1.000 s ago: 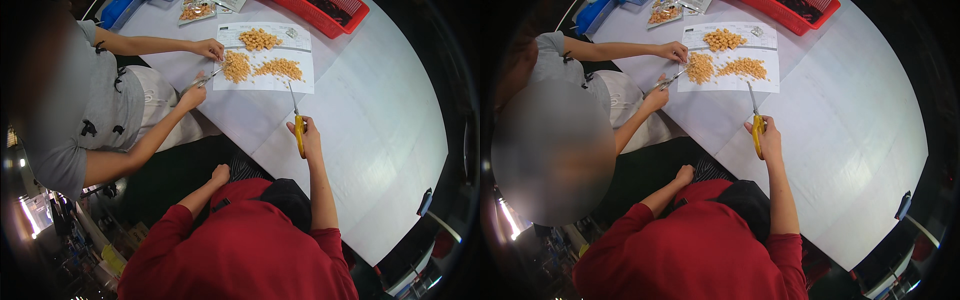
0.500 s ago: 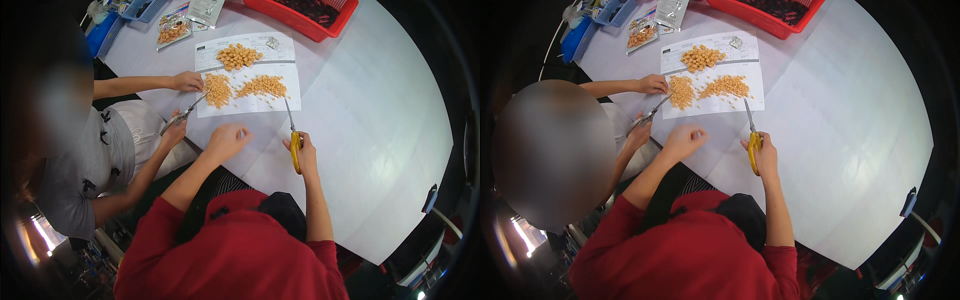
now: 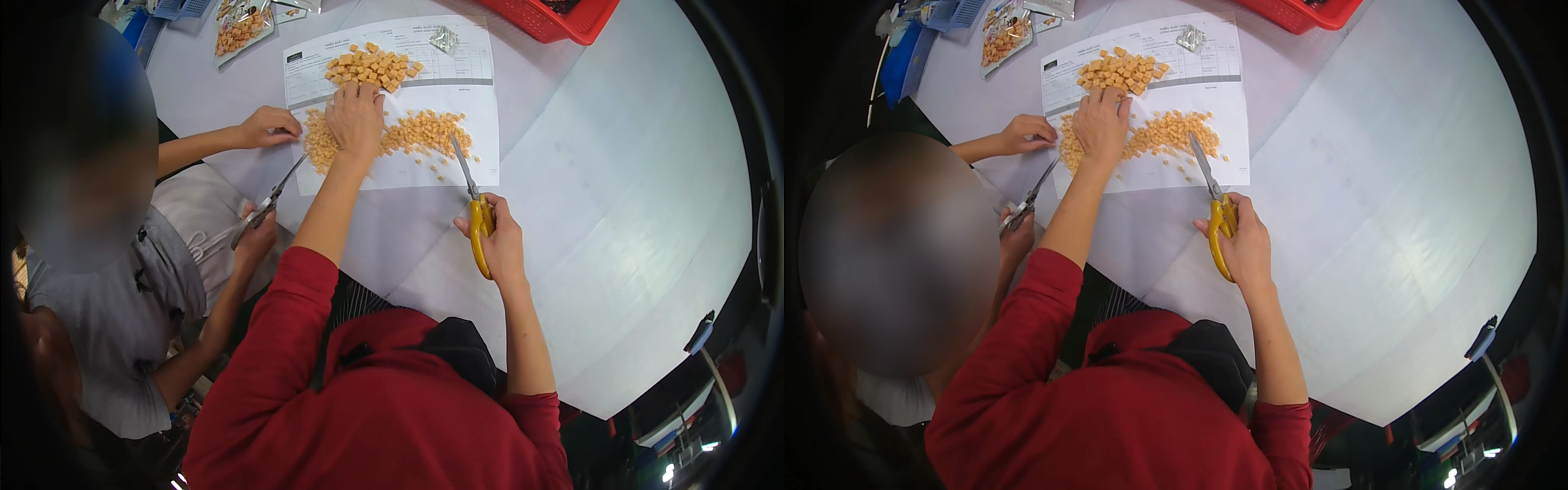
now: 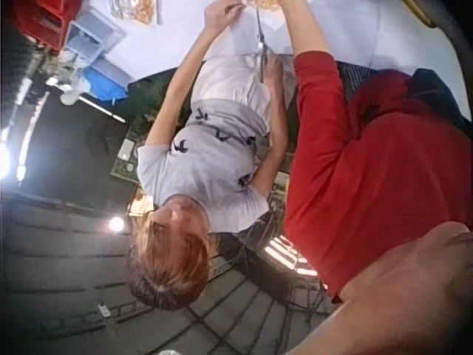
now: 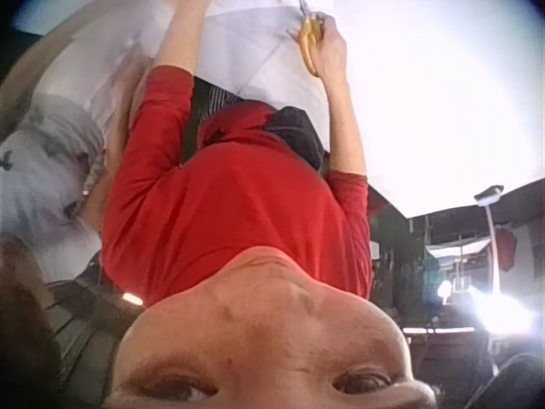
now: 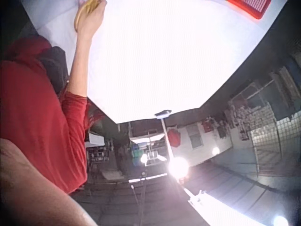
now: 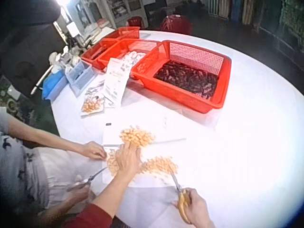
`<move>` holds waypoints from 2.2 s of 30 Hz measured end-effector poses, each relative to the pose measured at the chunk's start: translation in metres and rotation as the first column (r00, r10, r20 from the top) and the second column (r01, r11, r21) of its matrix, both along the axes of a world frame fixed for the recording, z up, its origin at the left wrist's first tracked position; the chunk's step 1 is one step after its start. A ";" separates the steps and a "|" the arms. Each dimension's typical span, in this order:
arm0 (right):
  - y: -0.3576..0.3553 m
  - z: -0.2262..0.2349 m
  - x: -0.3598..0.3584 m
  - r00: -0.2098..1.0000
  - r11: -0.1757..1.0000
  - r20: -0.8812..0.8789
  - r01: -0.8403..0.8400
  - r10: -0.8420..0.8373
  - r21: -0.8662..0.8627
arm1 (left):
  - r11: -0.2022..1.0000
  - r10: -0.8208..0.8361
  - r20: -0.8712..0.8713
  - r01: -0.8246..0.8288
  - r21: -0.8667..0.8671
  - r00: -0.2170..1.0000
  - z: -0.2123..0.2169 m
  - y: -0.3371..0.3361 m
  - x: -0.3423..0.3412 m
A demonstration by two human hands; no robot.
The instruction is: The person walks to a table and sits down. Using yellow-handled scissors, they repeatedly pick up small yellow food pieces from a sheet of paper and cut them into smaller pieces, placing the cut pieces back onto the paper. Another person at the table performs the same task with silver scissors.
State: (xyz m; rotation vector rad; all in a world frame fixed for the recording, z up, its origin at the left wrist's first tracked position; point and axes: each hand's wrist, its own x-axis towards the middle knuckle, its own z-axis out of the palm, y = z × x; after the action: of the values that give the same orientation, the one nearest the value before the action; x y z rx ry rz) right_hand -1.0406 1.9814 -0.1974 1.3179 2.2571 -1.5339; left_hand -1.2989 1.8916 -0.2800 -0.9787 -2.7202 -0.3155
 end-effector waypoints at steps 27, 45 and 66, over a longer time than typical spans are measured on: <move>-0.016 0.006 -0.026 0.993 0.993 -0.062 -0.107 0.103 -0.057 | 0.754 -0.368 0.928 -0.569 0.329 0.049 0.062 -0.027 0.038; -0.024 0.013 -0.022 0.993 0.992 -0.024 -0.115 0.114 -0.043 | 0.744 -0.452 0.892 -0.558 0.368 -0.016 0.059 -0.040 0.047; -0.029 0.014 -0.024 0.991 0.989 0.022 -0.136 0.135 0.057 | 0.634 -0.431 0.899 -0.734 0.245 -0.072 0.053 -0.040 0.050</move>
State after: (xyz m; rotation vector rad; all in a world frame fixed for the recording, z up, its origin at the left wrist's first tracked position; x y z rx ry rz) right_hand -1.0648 1.9521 -0.1835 1.1601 2.3443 -1.4165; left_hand -1.2485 1.8519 -0.2269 0.3208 -2.7266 -3.0235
